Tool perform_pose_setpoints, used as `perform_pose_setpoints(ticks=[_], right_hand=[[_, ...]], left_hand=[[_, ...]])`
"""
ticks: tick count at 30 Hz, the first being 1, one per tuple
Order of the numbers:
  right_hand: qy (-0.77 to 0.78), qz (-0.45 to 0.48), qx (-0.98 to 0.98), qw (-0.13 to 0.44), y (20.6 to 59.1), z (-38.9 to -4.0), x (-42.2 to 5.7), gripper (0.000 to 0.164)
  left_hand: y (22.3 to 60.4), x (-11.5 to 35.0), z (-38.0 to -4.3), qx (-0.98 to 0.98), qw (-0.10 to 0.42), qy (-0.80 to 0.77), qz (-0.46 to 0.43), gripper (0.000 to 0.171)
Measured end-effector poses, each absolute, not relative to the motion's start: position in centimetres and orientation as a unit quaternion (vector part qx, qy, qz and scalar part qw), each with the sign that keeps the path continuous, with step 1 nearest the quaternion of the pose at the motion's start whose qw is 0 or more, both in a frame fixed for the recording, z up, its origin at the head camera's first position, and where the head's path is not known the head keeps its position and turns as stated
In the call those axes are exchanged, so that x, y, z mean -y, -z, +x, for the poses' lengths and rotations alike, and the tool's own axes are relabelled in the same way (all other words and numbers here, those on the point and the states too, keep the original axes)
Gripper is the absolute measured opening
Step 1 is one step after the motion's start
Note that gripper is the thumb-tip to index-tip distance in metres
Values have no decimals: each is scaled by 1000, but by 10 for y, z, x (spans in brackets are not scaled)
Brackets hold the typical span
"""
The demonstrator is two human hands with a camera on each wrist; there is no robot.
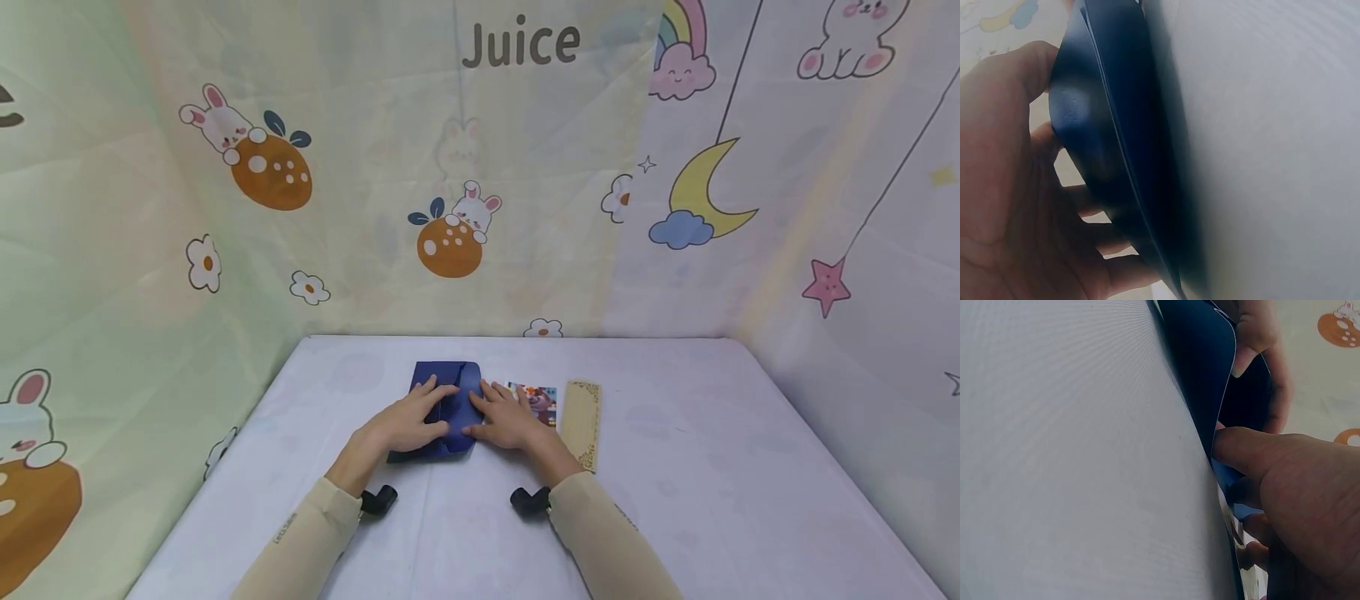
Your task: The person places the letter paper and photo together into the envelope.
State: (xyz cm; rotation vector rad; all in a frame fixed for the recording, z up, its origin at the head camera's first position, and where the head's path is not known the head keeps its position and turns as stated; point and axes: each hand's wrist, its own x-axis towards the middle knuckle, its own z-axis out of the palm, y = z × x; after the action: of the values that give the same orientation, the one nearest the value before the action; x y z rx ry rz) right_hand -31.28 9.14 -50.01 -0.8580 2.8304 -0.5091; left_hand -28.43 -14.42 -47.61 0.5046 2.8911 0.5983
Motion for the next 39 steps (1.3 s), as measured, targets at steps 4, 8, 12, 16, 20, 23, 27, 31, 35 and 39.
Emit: perform_pose_setpoints(ticks=[4,8,12,16,20,23,27,31,35,39], right_hand=[[169,-285,-941,70,499,-312,-91,76],[166,-286,-941,70,498,-311,-91,76],[168,-290,-940,70,497,-312,-92,76],[169,-291,-939,72,497,-312,-92,76],[170,-290,-939,73,497,-312,-92,76],[168,-289,-940,72,498,-312,-92,75],[168,-288,-940,69,498,-312,-92,75],[168,-288,-940,68,497,-312,-92,76],[172,-290,-939,69,498,-312,-92,76],[172,-292,-938,68,499,-313,-92,75]], left_hand=[[479,144,-286,-964,74,-191,169,67],[480,143,-286,-964,78,-186,172,66],[479,143,-285,-962,80,-192,175,62],[478,143,-285,-962,78,-193,177,58],[476,145,-284,-962,76,-190,182,62],[473,147,-285,-960,73,-195,189,59],[469,152,-285,-955,75,-203,205,52],[467,158,-285,-948,91,-213,219,59],[468,162,-286,-940,106,-231,226,70],[472,164,-287,-937,105,-242,229,80]])
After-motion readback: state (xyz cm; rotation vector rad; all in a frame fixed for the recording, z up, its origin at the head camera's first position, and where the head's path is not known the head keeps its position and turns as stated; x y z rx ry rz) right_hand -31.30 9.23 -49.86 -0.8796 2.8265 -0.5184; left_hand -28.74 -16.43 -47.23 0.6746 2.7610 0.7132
